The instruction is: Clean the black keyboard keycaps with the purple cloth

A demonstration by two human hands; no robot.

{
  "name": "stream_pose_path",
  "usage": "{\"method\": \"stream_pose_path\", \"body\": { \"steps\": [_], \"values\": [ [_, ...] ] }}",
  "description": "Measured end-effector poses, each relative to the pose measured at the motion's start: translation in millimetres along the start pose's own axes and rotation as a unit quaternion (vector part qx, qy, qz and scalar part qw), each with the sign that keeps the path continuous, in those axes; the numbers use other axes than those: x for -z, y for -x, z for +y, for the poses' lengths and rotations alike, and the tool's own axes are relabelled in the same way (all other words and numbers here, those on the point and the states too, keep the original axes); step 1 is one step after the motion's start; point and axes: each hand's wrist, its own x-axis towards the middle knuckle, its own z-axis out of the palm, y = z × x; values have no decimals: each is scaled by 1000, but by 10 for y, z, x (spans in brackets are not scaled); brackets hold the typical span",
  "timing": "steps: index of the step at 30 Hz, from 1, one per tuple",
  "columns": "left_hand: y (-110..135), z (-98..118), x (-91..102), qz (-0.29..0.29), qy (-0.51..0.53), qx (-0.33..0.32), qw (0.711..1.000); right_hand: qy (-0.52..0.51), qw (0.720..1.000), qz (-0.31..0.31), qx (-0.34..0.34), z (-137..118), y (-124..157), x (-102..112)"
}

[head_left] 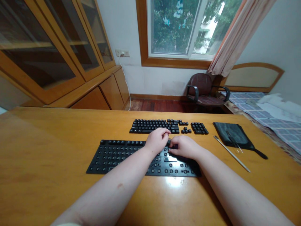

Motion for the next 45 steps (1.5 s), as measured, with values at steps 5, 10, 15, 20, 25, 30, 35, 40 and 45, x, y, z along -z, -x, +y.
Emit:
{"method": "stream_pose_path", "body": {
  "steps": [5,10,15,20,25,30,35,40,45],
  "values": [
    [-2,-5,-2,1,-3,-4,1000,3,1000,12,1,2,8,-9],
    [-7,5,3,-2,2,3,1000,-34,999,22,27,30,23,4],
    [-8,10,7,-8,3,11,1000,-59,995,76,38,82,25,-13],
    [-10,2,7,-9,5,4,1000,0,993,115,19,129,18,-54],
    [-7,-13,4,-5,5,-2,1000,49,979,176,-96,170,-5,-36],
    [-3,-24,0,1,9,-10,1000,42,998,38,-5,147,37,159],
    [-2,-10,5,3,11,-2,1000,-22,998,-48,-36,168,118,339],
    [3,-9,6,-3,17,-3,1000,-86,991,37,-95,253,177,377],
    [2,-29,-3,-8,19,6,1000,-115,966,144,-180,451,87,586]
  ]
}}
